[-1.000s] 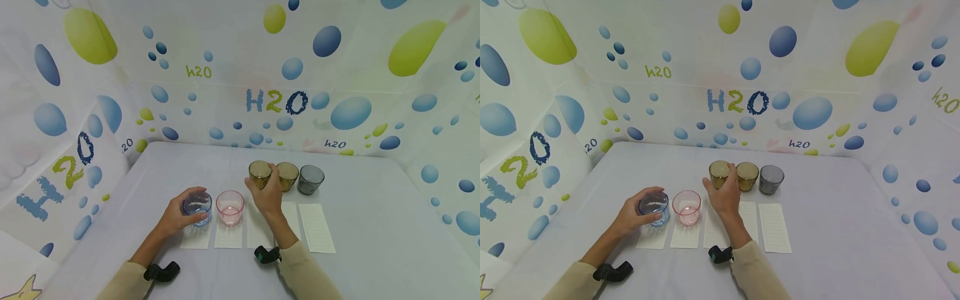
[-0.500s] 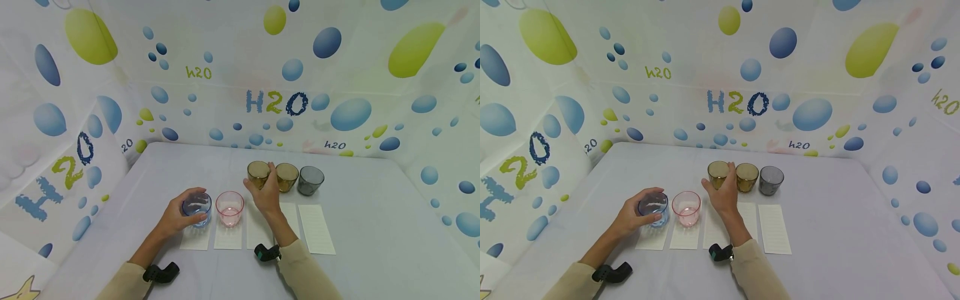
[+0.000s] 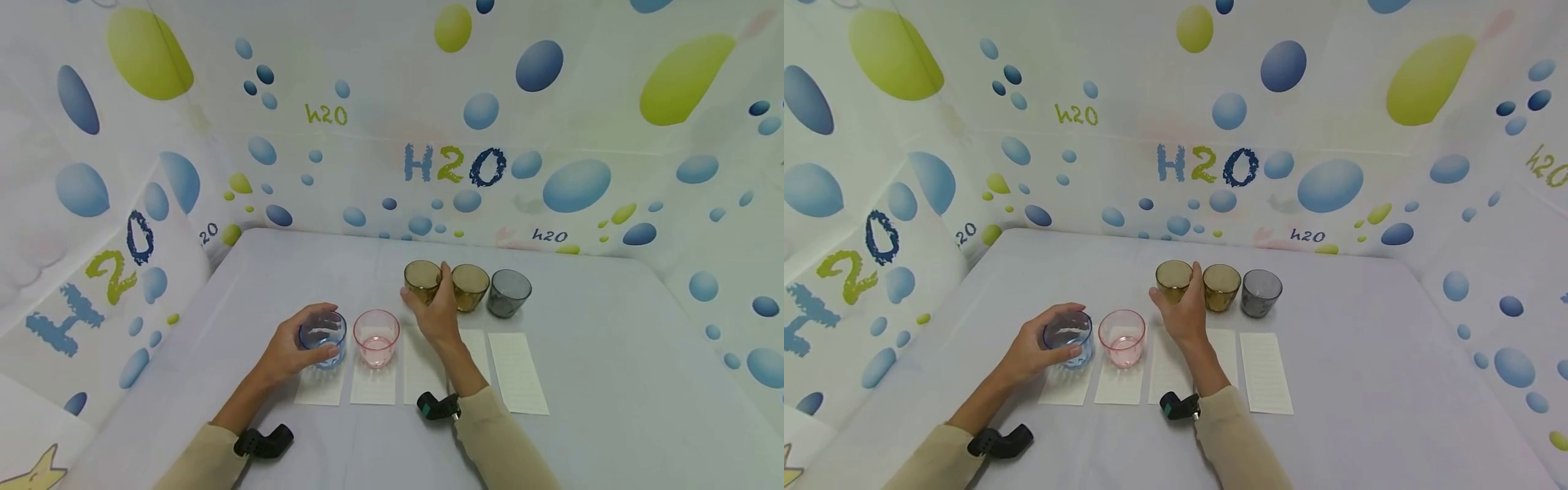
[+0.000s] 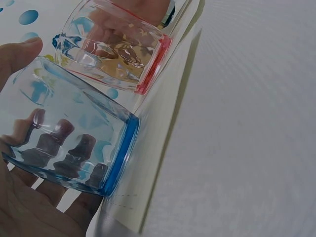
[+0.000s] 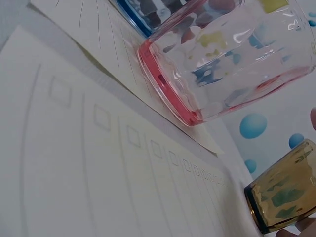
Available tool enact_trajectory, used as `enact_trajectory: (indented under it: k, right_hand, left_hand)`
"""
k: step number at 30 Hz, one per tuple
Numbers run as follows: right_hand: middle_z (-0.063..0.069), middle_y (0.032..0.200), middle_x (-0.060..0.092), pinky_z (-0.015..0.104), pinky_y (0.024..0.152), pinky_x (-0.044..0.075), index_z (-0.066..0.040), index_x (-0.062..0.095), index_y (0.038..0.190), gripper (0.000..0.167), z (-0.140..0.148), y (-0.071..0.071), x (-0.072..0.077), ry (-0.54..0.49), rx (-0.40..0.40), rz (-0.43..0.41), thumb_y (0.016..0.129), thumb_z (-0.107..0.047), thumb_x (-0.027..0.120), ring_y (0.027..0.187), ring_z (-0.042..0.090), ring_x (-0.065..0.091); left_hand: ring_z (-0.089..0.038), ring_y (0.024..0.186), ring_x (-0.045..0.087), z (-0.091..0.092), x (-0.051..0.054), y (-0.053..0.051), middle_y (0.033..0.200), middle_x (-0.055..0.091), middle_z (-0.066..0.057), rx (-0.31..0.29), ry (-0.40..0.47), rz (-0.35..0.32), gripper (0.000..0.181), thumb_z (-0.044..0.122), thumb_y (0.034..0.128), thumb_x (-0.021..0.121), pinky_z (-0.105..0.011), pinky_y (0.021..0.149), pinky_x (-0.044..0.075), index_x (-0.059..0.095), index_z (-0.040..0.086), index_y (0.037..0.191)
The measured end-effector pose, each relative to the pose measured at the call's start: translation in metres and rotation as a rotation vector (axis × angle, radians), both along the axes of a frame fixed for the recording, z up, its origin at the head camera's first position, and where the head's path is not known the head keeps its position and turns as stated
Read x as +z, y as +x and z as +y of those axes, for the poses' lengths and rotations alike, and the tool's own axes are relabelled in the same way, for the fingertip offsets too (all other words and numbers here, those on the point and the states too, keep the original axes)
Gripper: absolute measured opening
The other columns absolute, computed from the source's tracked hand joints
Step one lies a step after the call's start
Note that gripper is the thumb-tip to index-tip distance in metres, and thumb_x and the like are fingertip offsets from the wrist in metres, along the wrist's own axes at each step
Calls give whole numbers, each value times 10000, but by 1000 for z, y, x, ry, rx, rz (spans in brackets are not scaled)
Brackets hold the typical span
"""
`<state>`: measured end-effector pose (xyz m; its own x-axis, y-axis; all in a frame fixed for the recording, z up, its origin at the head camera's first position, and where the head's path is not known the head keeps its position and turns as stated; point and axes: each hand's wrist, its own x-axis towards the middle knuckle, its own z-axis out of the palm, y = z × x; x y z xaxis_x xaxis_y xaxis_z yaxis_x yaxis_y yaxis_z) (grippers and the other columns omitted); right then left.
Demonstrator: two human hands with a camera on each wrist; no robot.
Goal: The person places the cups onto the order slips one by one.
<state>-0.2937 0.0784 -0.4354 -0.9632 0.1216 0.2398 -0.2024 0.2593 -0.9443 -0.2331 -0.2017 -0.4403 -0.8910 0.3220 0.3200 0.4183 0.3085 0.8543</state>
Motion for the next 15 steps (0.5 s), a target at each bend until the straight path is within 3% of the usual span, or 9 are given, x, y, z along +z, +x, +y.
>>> enact_trajectory:
  k: [3, 6, 12, 15]
  right_hand:
    - [188, 1654, 232, 507, 1232, 200, -77, 150, 1616, 1010, -1, -2, 1, 0, -9, -13, 870, -361, 769, 1523, 313, 235]
    - [193, 1647, 248, 496, 1232, 209, -68, 163, 1612, 1005, -2, -3, 0, 5, -27, -38, 868, -372, 768, 1517, 318, 252]
    - [207, 1634, 271, 491, 1234, 209, -55, 172, 1605, 974, -3, -4, -1, 16, -49, -71, 884, -360, 751, 1508, 332, 274]
    - [207, 1634, 270, 491, 1233, 211, -58, 170, 1606, 980, -3, -3, -1, 21, -51, -69, 881, -346, 764, 1509, 334, 272]
  left_hand:
    - [-315, 1172, 636, 1, 2, 0, 1308, 638, -93, -2, 0, -2, 638, 161, 843, 785, -413, 983, 538, 528, 136, 1426]
    - [-329, 1155, 644, 0, 0, 0, 1296, 641, -109, -4, 2, 5, 633, 158, 843, 782, -435, 964, 556, 529, 125, 1422]
    - [-315, 1162, 638, 1, 0, 0, 1300, 643, -95, 1, -1, 7, 630, 160, 840, 783, -323, 967, 534, 534, 128, 1418]
    - [-311, 1174, 630, 1, 1, -1, 1305, 642, -90, 5, -4, 8, 632, 158, 839, 786, -368, 983, 530, 534, 127, 1419]
